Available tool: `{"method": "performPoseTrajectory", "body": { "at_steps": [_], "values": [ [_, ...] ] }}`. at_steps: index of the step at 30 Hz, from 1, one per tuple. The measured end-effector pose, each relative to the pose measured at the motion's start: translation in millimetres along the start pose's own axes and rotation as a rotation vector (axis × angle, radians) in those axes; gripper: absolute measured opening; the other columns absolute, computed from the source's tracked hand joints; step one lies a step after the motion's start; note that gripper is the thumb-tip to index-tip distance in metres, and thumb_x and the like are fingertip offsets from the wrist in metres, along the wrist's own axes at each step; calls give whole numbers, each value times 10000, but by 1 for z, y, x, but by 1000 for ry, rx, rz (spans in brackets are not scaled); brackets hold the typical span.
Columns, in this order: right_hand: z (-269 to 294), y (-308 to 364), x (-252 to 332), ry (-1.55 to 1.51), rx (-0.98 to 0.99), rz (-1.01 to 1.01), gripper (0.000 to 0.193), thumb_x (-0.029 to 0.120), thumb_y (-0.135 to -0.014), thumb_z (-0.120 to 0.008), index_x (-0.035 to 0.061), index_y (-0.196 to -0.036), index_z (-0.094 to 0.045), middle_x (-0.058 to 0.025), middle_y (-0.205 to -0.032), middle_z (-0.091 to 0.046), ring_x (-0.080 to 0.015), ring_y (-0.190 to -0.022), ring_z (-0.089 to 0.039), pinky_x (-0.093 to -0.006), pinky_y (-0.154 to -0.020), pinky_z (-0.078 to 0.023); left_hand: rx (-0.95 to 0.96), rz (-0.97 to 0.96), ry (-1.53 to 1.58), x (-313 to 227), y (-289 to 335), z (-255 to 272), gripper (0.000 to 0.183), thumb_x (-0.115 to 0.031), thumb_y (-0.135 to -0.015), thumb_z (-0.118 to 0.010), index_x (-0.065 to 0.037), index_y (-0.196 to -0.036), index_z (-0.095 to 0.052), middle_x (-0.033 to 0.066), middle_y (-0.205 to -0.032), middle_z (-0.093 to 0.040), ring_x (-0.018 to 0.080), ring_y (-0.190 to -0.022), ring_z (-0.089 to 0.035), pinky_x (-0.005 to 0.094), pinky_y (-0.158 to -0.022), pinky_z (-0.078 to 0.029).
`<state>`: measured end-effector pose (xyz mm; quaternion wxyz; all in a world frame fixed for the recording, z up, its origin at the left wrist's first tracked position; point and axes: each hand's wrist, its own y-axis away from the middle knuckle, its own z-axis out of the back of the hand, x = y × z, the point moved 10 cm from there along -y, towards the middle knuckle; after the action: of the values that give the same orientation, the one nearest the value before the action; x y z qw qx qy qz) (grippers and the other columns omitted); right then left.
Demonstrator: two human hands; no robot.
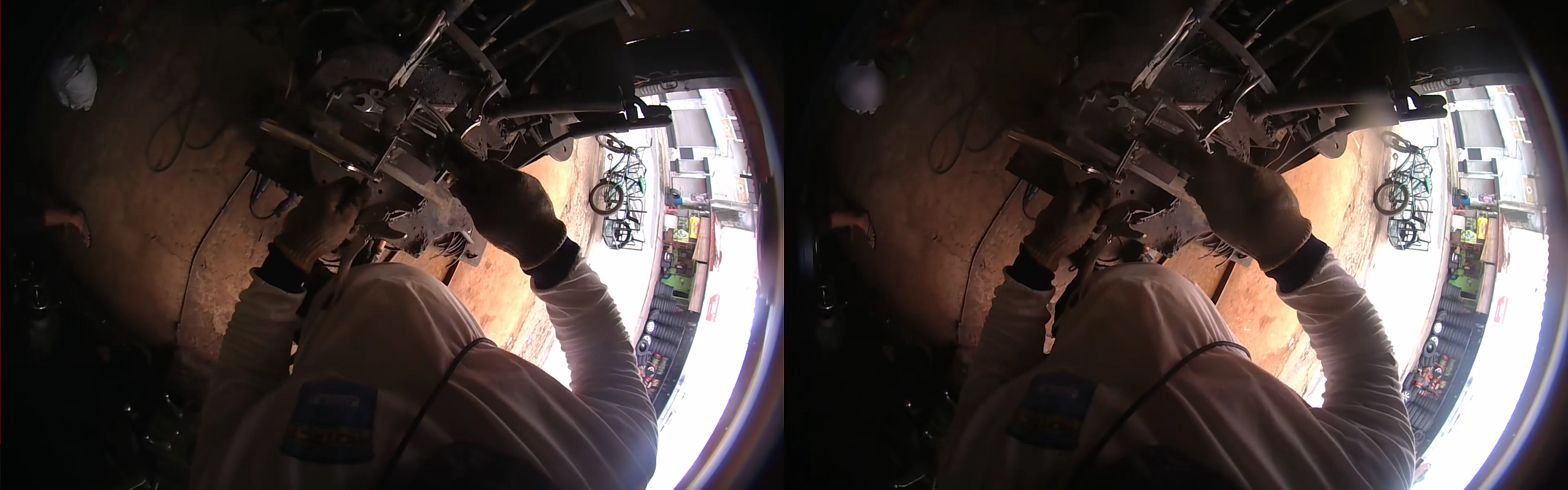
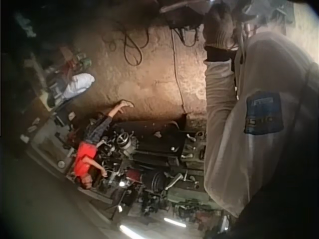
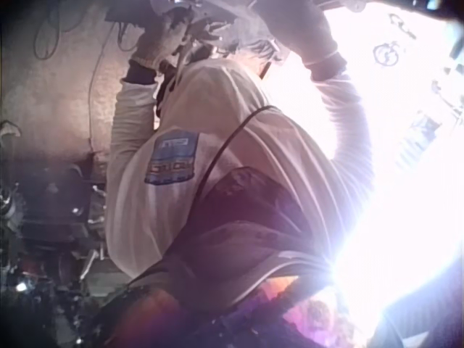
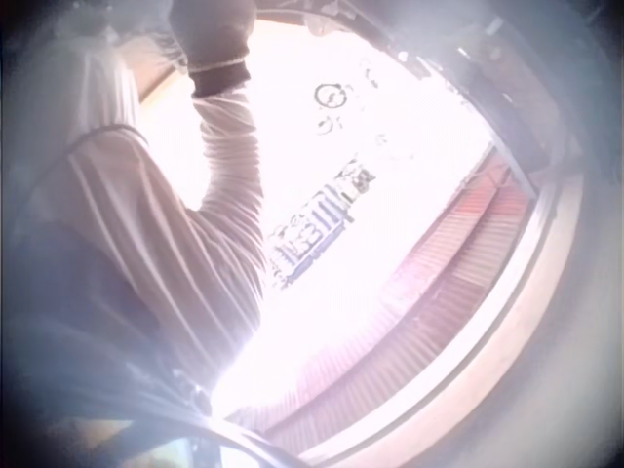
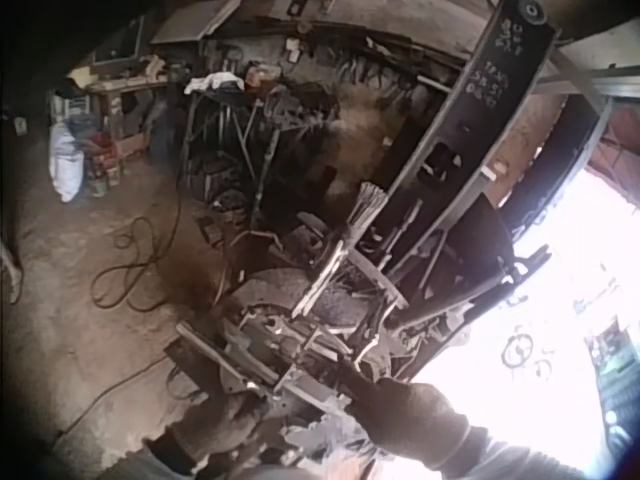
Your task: The person uses a handheld grinder to smooth a metal frame, then uses pliers to hold a small rod while welding it to the structure with a torch.
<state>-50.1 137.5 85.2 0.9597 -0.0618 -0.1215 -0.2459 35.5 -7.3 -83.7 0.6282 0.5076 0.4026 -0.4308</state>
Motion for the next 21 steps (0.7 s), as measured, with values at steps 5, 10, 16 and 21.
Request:
{"method": "performPoseTrajectory", "body": {
  "at_steps": [5,10,16,21],
  "values": [
    [50,-7,33,107,-85,-38,490,32,-850,-674,65,-1324,-553,-108,-912,-686,-261,-803,-676,-346,-670,-552,85,47,60,-11,-4,-13,306,-290,-1032,-499,-17,-1045,-638,47,-714,-613,118,-609,-572,307,-564,-450],
    [57,-7,49,-23,-328,89,684,21,-821,-708,36,-1452,-446,-85,-952,-699,-257,-772,-684,-358,-628,-561,-22,-1,-66,-5,2,7,309,-294,-1026,-508,-17,-1068,-639,86,-773,-646,152,-667,-609,323,-621,-477],
    [-14,18,2,76,103,-138,672,-36,-847,-650,-1,-1471,-404,-164,-1333,-603,-255,-918,-700,-330,-770,-575,-364,-924,-686,-53,26,-5,347,-343,-1005,-530,-19,-967,-649,111,-696,-637,231,-620,-648,358,-615,-497],
    [49,-4,37,105,-320,99,715,32,-820,-712,-3,-1465,-407,-159,-1222,-664,-274,-911,-692,-351,-722,-576,-54,-157,-102,-11,-1,5,341,-322,-1021,-500,-17,-957,-636,121,-710,-625,239,-631,-643,361,-606,-492]
  ]
}}
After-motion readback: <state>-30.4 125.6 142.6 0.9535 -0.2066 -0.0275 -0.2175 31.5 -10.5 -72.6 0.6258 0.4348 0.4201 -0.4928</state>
